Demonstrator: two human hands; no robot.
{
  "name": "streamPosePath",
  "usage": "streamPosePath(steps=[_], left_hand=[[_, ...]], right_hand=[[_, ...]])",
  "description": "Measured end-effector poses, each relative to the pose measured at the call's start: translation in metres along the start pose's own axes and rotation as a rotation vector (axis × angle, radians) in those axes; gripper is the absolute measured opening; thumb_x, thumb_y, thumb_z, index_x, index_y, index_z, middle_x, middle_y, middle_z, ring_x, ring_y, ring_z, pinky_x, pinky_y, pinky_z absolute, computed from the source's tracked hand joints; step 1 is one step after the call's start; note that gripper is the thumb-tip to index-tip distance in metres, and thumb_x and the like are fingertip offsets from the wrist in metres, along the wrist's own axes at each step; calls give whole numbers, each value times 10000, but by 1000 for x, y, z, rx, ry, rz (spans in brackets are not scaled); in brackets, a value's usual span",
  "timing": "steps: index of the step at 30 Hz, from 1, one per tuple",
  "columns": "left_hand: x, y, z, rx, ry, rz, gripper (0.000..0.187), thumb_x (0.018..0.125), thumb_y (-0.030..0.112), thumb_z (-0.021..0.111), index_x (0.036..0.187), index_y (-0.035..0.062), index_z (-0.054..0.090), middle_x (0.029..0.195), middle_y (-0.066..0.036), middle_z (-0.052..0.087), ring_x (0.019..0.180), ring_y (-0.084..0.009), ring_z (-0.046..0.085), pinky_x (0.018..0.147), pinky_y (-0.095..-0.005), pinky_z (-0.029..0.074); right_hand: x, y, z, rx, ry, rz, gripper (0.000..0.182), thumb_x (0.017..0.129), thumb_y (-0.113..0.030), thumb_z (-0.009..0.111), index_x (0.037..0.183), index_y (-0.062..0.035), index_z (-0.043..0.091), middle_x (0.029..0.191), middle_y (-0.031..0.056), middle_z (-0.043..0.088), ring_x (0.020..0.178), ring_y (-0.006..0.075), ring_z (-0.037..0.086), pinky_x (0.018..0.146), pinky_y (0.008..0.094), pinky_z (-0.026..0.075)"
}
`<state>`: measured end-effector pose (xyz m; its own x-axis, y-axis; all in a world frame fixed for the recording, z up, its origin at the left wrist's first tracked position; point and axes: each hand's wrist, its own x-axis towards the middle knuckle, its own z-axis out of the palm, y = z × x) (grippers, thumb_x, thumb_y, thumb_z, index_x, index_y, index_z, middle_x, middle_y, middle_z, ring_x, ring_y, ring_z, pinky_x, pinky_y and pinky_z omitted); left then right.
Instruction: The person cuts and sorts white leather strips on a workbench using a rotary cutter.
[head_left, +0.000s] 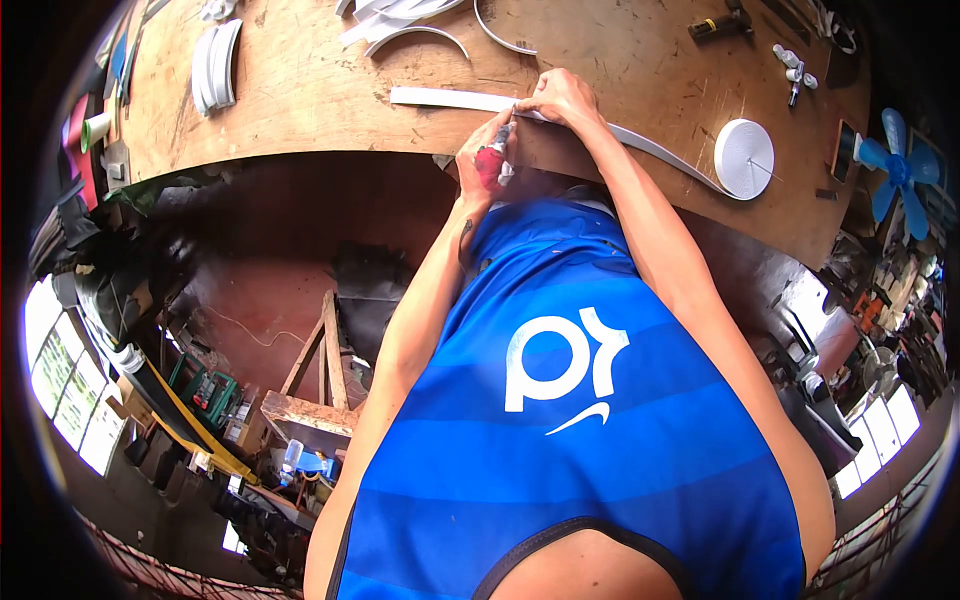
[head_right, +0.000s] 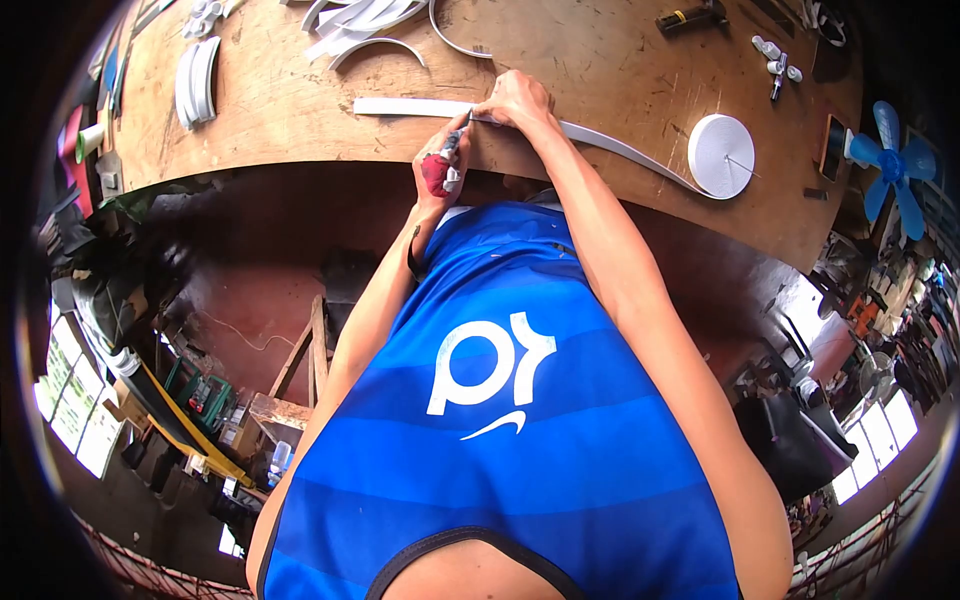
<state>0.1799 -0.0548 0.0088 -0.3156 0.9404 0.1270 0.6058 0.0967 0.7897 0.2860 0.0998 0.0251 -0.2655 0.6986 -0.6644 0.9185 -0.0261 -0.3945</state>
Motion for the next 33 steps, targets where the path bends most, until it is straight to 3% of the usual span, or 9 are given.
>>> streamPosePath(steps=[5, 23, 30, 33], left_hand=[[0, 1, -2, -56, -35, -72, 302, 890, 146, 614, 1189, 102, 627, 1039, -155, 678, 966, -307, 659, 826, -376, 525], [-3, -1, 7, 73, -8, -86, 370, 846, 155, 655, 1215, 164, 629, 1032, -91, 690, 946, -257, 666, 802, -357, 532], [1, 1, 10, 59, 54, -46, 318, 860, 156, 646, 1178, 141, 651, 1030, -101, 694, 949, -253, 669, 799, -353, 530], [2, 5, 11, 55, 51, -121, 261, 877, 170, 635, 1130, 121, 674, 1008, -101, 700, 927, -264, 676, 799, -346, 530]], right_hand=[[2, 1, 3, -18, 29, -12, 416, 568, -474, 835, 727, -120, 685, 716, 69, 703, 707, 232, 680, 697, 369, 536], [3, 4, 4, 39, 20, -41, 364, 579, -435, 839, 663, -127, 665, 635, 43, 684, 664, 215, 674, 658, 352, 529], [6, 5, 7, 36, 16, -29, 371, 573, -446, 840, 668, -131, 668, 628, 35, 682, 643, 210, 669, 642, 341, 529], [4, 4, 7, 14, 40, -38, 379, 574, -466, 837, 678, -140, 675, 639, 34, 686, 652, 204, 673, 647, 342, 532]])
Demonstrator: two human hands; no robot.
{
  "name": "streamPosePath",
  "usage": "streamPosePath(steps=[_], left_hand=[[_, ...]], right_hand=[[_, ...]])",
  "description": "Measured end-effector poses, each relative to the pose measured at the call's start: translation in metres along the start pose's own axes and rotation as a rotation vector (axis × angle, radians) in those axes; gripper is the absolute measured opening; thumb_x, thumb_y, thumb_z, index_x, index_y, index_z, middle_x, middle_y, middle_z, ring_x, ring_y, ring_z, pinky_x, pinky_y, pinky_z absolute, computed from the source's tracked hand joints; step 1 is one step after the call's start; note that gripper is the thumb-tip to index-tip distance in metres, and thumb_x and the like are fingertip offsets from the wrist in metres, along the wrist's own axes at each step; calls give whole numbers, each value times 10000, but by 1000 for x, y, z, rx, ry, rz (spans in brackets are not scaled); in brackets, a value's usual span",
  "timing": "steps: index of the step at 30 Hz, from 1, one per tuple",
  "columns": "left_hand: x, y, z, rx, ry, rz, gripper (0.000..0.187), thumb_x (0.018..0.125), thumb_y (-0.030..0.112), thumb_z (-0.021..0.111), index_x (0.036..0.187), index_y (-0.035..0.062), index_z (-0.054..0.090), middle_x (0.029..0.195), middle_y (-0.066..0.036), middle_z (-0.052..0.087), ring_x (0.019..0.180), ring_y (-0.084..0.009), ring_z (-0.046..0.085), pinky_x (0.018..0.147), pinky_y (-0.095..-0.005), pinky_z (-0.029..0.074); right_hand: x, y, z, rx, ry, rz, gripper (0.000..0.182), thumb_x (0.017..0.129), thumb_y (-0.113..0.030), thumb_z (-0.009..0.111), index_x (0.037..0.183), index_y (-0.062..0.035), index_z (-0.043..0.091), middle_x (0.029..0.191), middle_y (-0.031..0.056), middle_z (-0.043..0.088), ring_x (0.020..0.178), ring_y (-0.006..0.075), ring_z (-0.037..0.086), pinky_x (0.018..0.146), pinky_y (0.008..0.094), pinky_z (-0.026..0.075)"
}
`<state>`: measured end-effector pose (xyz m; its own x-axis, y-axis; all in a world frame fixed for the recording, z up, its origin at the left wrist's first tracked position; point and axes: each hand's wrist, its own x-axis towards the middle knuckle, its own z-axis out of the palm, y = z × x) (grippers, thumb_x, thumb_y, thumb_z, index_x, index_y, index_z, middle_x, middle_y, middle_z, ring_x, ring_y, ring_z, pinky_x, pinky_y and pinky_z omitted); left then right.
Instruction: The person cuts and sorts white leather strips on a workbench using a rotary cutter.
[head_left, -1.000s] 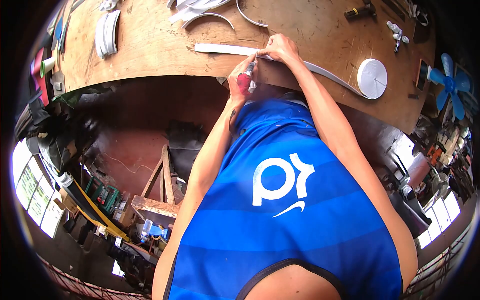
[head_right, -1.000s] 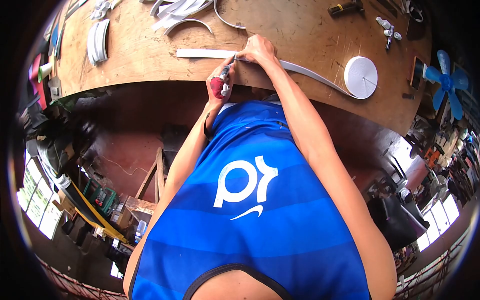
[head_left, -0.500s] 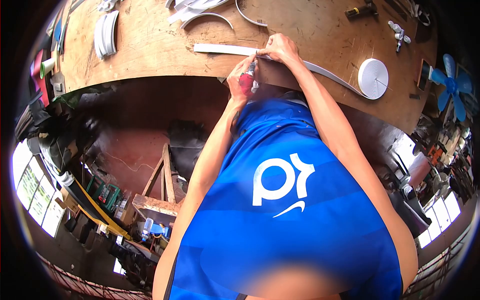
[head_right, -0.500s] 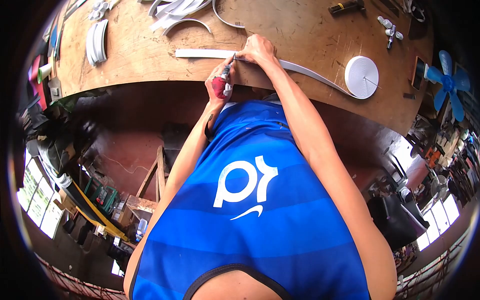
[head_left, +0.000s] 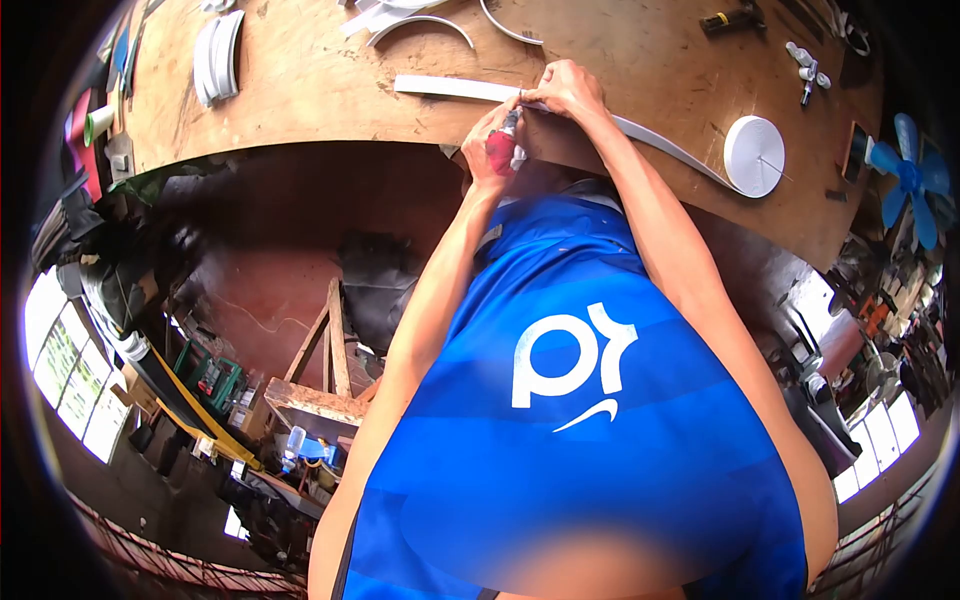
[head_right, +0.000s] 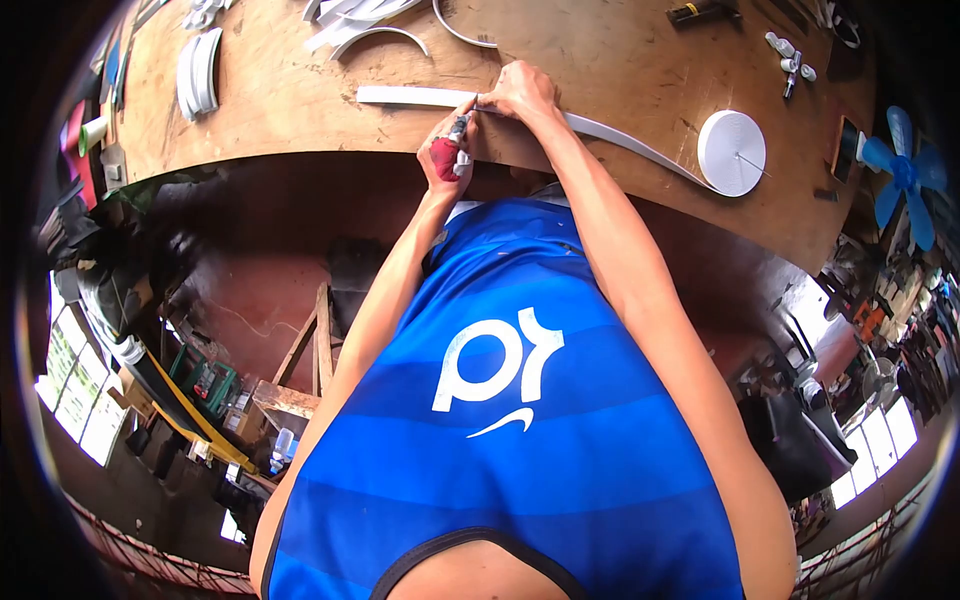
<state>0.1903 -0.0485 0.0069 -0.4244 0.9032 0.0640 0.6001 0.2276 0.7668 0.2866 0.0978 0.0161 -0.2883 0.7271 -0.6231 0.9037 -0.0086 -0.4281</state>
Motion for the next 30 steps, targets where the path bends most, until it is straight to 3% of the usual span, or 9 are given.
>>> streamPosePath(steps=[7, 15, 21, 23, 27, 28, 29, 30], left_hand=[[-3, 6, -5, -23, 9, -34, 320, 847, 180, 648, 1163, 129, 659, 1006, -116, 696, 920, -280, 673, 795, -368, 532], [-5, -9, -2, -22, 12, 99, 339, 860, 189, 636, 1196, 146, 638, 1043, -118, 689, 923, -312, 664, 792, -388, 526], [-13, -6, -8, -11, 27, 72, 288, 942, 294, 547, 1176, 166, 656, 996, -133, 687, 898, -317, 668, 755, -381, 530], [-12, -9, -6, -102, -25, -30, 320, 861, 191, 641, 1177, 142, 654, 1042, -132, 687, 918, -312, 662, 789, -389, 516], [-21, 1, -19, -121, 32, -10, 260, 879, 205, 624, 1120, 126, 682, 948, -162, 693, 873, -343, 672, 754, -402, 526], [-24, 4, -26, -135, -71, -191, 269, 898, 254, 607, 1121, 120, 679, 881, -178, 691, 820, -362, 672, 727, -406, 531], [-26, 0, -33, -136, -86, -222, 299, 906, 308, 601, 1122, 116, 677, 841, -181, 689, 796, -349, 680, 715, -397, 534], [-27, -5, -40, -190, -115, -296, 281, 915, 264, 615, 1122, 84, 678, 727, -112, 653, 715, -209, 650, 632, -330, 506]], right_hand=[[-1, -2, 1, -46, 23, 47, 365, 573, -458, 838, 681, -152, 672, 647, 26, 687, 646, 185, 670, 648, 333, 530], [-1, 2, 4, 22, 41, 10, 376, 554, -447, 848, 662, -139, 661, 597, 20, 664, 613, 173, 649, 625, 318, 517], [6, 7, 7, 12, 47, -18, 395, 570, -462, 835, 698, -128, 668, 681, 59, 684, 671, 205, 659, 654, 348, 518], [6, 10, 10, -14, 17, -5, 398, 588, -458, 831, 716, -120, 664, 736, 77, 695, 724, 212, 665, 675, 359, 512], [-3, 6, 0, 6, -18, -29, 404, 614, -451, 822, 739, -108, 649, 752, 89, 693, 728, 212, 662, 683, 355, 507], [-5, 9, 4, 22, 16, -60, 390, 643, -436, 811, 758, -99, 650, 749, 88, 693, 723, 208, 661, 683, 353, 505], [-9, 9, 4, 41, 48, -89, 376, 672, -420, 799, 778, -90, 652, 746, 87, 693, 718, 205, 661, 684, 350, 504], [-16, 8, 1, 136, -5, -88, 297, 716, -359, 764, 829, -105, 659, 741, 94, 695, 732, 226, 675, 711, 356, 511]])
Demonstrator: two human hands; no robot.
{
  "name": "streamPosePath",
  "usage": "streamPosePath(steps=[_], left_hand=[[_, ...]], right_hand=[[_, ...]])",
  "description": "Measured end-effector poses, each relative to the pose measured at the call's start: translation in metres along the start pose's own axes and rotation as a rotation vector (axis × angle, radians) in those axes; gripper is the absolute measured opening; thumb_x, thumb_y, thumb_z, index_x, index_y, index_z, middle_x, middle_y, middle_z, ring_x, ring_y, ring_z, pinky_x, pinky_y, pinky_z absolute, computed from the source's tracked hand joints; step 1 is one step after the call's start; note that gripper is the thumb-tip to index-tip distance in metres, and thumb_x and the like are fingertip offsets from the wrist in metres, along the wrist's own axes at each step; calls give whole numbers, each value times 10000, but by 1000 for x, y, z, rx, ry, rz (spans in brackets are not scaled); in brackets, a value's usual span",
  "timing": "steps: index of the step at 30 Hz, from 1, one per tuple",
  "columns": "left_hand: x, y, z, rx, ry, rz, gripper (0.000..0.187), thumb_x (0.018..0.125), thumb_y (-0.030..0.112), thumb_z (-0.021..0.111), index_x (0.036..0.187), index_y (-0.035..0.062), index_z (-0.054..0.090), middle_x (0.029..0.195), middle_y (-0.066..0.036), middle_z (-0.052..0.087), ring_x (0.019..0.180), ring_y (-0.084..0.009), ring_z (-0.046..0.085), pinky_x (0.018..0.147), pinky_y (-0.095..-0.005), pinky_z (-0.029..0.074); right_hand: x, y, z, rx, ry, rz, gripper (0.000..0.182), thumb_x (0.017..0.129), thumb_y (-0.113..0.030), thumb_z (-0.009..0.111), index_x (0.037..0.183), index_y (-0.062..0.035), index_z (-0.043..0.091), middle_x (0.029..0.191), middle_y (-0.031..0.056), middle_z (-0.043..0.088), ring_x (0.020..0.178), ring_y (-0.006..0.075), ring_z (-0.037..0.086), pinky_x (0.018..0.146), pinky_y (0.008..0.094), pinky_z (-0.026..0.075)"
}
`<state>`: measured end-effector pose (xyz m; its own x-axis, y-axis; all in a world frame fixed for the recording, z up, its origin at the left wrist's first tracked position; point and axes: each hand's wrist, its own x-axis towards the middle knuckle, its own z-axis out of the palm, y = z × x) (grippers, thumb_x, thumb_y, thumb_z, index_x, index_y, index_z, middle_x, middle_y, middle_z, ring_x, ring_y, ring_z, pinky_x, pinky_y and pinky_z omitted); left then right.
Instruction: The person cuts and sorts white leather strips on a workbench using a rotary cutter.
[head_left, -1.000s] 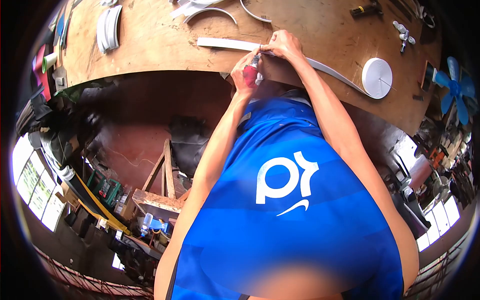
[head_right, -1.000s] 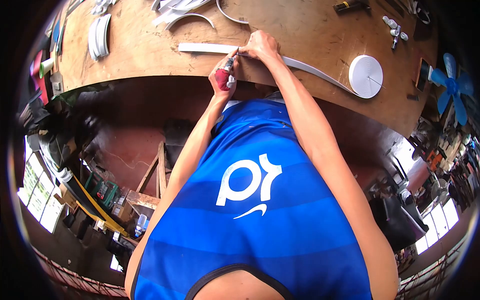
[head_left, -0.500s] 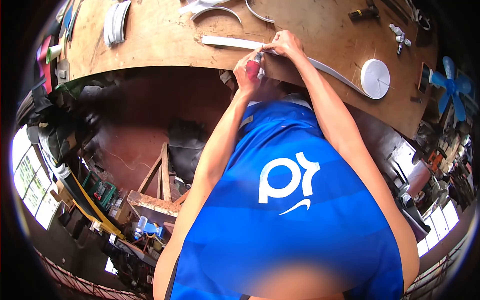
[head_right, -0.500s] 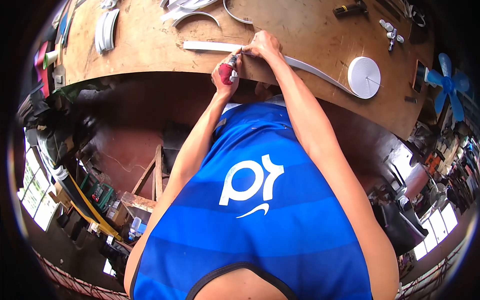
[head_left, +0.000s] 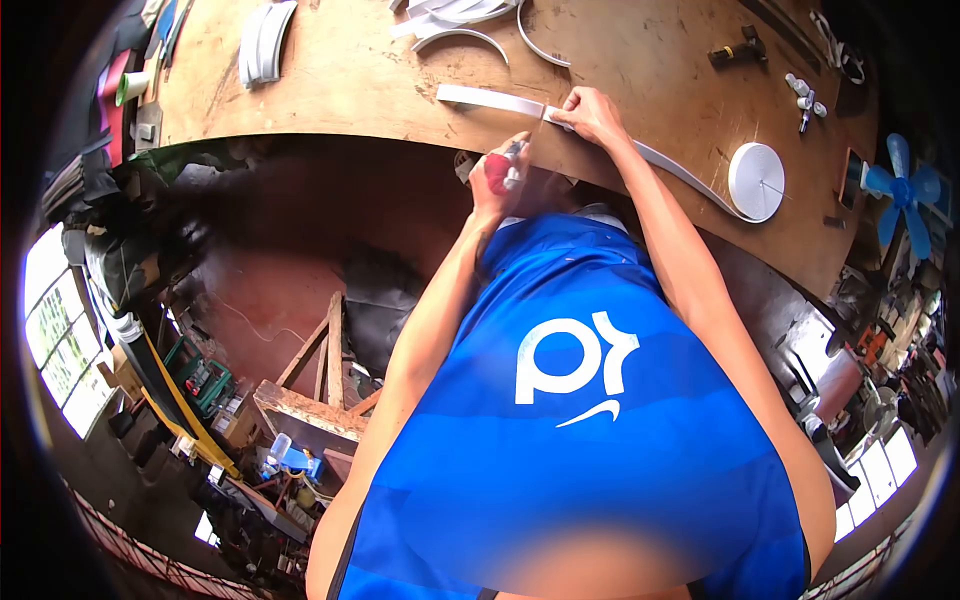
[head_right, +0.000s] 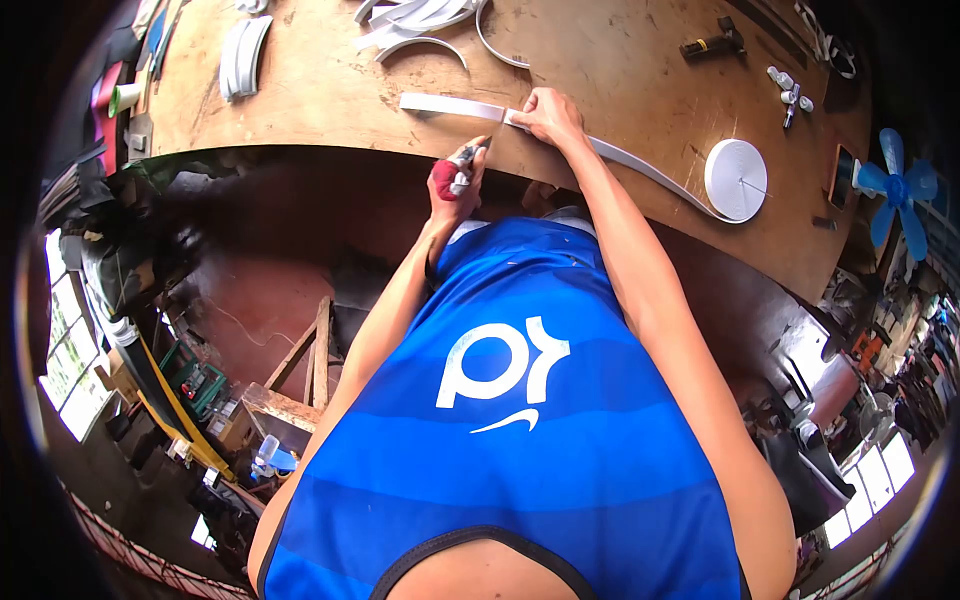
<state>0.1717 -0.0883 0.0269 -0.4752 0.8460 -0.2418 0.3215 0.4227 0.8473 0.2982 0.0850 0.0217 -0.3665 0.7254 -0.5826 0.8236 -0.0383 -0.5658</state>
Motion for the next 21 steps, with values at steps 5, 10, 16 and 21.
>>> streamPosePath(steps=[5, 10, 16, 21], left_hand=[[57, -48, -20, -126, 186, 190, 209, 861, 290, 692, 913, 88, 695, 678, -112, 652, 647, -262, 660, 602, -360, 504], [132, -5, -44, -118, 224, 252, 176, 902, 159, 675, 989, 7, 692, 730, 22, 603, 648, -46, 524, 563, -229, 411], [114, -18, -42, -269, 223, 281, 221, 920, 148, 645, 1078, 1, 690, 845, -39, 697, 707, -71, 625, 610, -233, 501], [76, -38, -63, -400, 223, 91, 256, 938, 171, 627, 1098, -26, 665, 876, -74, 686, 657, -105, 630, 582, -235, 511]], right_hand=[[-16, 13, 4, 120, -1, -69, 338, 746, -361, 750, 878, -63, 659, 795, 106, 696, 776, 217, 668, 718, 358, 511], [-39, 28, 10, 58, 142, -259, 433, 705, -314, 784, 1011, -45, 638, 958, 149, 647, 910, 290, 637, 804, 391, 506], [-81, 55, 11, -204, 403, -306, 326, 772, -185, 694, 1057, -70, 585, 960, 163, 566, 943, 360, 586, 811, 459, 483], [-94, 48, 8, -136, 320, -281, 168, 857, -93, 587, 1023, -107, 604, 875, 140, 591, 858, 350, 607, 741, 443, 491]])
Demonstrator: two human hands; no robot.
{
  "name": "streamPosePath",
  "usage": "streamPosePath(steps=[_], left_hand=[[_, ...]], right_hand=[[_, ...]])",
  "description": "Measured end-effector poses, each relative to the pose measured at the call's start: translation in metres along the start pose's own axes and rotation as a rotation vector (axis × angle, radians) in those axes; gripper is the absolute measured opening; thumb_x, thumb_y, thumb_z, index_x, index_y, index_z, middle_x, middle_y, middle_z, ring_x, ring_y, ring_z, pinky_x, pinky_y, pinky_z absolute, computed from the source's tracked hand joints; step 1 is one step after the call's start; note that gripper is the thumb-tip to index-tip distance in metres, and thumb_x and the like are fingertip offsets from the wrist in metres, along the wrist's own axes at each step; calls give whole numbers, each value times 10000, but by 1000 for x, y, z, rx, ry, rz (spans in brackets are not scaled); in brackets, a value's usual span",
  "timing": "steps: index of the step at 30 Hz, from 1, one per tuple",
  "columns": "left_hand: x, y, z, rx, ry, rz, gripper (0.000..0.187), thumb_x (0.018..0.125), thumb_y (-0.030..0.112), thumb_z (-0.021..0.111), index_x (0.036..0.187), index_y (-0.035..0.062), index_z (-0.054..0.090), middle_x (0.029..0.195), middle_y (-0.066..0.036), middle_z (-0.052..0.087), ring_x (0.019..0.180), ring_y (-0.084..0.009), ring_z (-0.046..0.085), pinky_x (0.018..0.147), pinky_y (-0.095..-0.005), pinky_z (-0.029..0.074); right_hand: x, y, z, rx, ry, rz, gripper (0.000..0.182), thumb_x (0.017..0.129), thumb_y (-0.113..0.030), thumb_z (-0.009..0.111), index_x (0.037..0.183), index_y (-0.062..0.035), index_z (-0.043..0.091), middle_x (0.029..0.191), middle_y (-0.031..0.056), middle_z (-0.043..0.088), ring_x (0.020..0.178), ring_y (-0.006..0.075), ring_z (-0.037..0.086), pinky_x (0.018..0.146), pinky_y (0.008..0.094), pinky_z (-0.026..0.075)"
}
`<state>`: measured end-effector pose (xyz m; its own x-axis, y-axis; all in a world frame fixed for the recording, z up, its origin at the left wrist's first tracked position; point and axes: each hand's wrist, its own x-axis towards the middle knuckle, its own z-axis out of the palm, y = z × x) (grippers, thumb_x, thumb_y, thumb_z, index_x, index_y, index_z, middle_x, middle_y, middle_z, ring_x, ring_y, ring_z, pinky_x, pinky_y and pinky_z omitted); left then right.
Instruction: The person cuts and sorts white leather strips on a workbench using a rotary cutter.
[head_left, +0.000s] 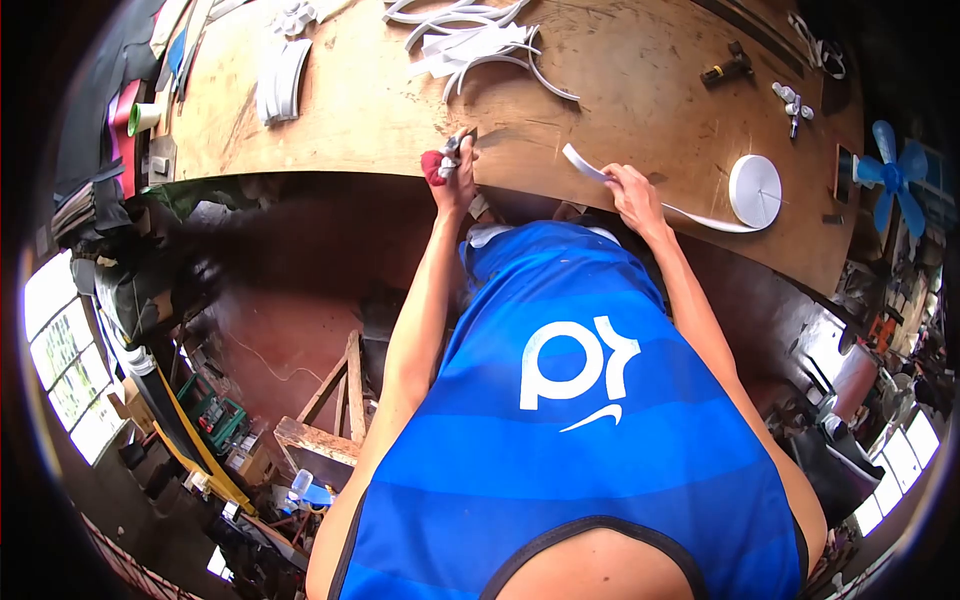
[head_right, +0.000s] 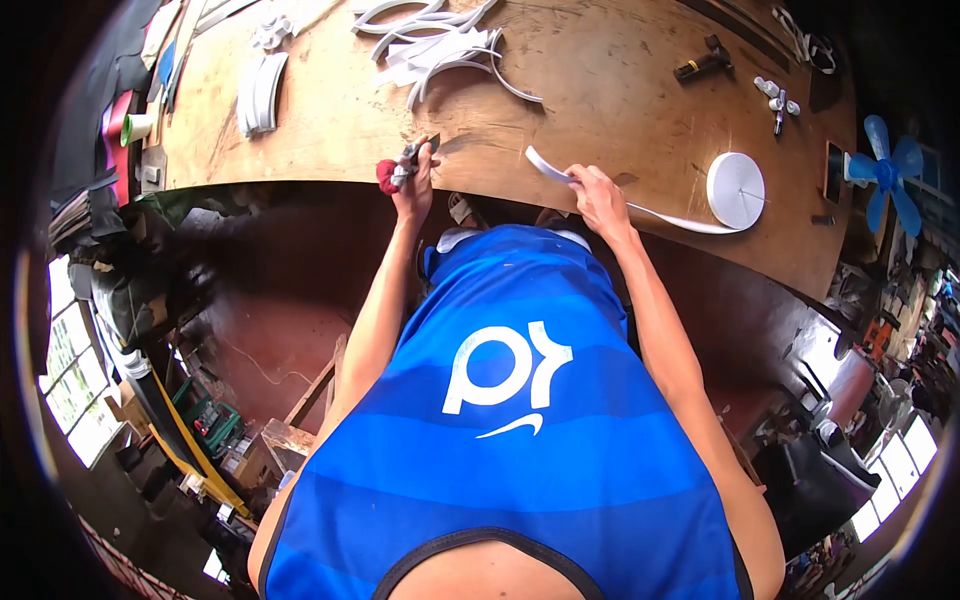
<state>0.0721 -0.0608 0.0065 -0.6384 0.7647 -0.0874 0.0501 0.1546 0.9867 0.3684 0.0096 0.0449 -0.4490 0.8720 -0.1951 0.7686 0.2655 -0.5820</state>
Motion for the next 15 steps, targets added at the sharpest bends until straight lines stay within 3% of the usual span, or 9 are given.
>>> streamPosePath(steps=[2, 6, 8, 11, 12, 13, 15], left_hand=[[-8, -6, -14, 3, 33, -42, 284, 946, 180, 615, 1145, -22, 637, 930, -72, 672, 681, -104, 632, 602, -227, 514], [-12, -9, -35, -46, 106, -27, 276, 954, 177, 604, 1148, -15, 639, 956, -70, 661, 672, -94, 625, 594, -226, 514], [-14, -6, -44, -54, 132, 2, 273, 957, 174, 598, 1147, -18, 638, 963, -69, 659, 676, -85, 619, 599, -218, 511], [-11, -13, -51, -49, 163, 83, 261, 959, 161, 592, 1140, -22, 642, 966, -66, 665, 691, -82, 623, 608, -217, 512], [-10, -13, -53, -4, 169, 153, 256, 959, 156, 591, 1133, -23, 647, 954, -63, 670, 695, -83, 625, 609, -219, 511], [-8, -13, -57, 96, 153, 79, 239, 956, 133, 592, 1132, -18, 651, 934, -62, 682, 705, -85, 632, 603, -219, 500], [-3, -26, -52, 57, 166, 169, 219, 931, 86, 623, 1116, -20, 675, 793, 22, 637, 647, -31, 558, 550, -207, 429]], right_hand=[[9, -13, 1, 84, -112, -118, 152, 874, -135, 586, 1017, -95, 619, 884, 139, 621, 860, 339, 617, 722, 437, 490], [48, -56, 17, 217, -202, -151, 168, 887, -164, 587, 1034, -108, 646, 913, 121, 664, 867, 308, 637, 732, 407, 492], [70, -86, 23, 326, -415, -3, 200, 884, -194, 608, 1057, -108, 661, 935, 123, 690, 865, 293, 652, 743, 382, 494], [103, -107, 51, 403, -490, 14, 243, 871, -212, 633, 1081, -91, 655, 931, 128, 698, 869, 293, 660, 758, 387, 495], [115, -104, 65, 398, -502, 8, 243, 871, -212, 633, 1081, -91, 655, 931, 128, 698, 869, 293, 660, 758, 387, 495], [125, -100, 81, 316, -416, -45, 267, 865, -216, 629, 1094, -79, 645, 916, 110, 695, 844, 249, 659, 754, 366, 495], [131, -101, 93, 154, -282, -71, 313, 837, -254, 646, 1088, -68, 620, 888, 100, 691, 798, 204, 654, 740, 354, 492]])
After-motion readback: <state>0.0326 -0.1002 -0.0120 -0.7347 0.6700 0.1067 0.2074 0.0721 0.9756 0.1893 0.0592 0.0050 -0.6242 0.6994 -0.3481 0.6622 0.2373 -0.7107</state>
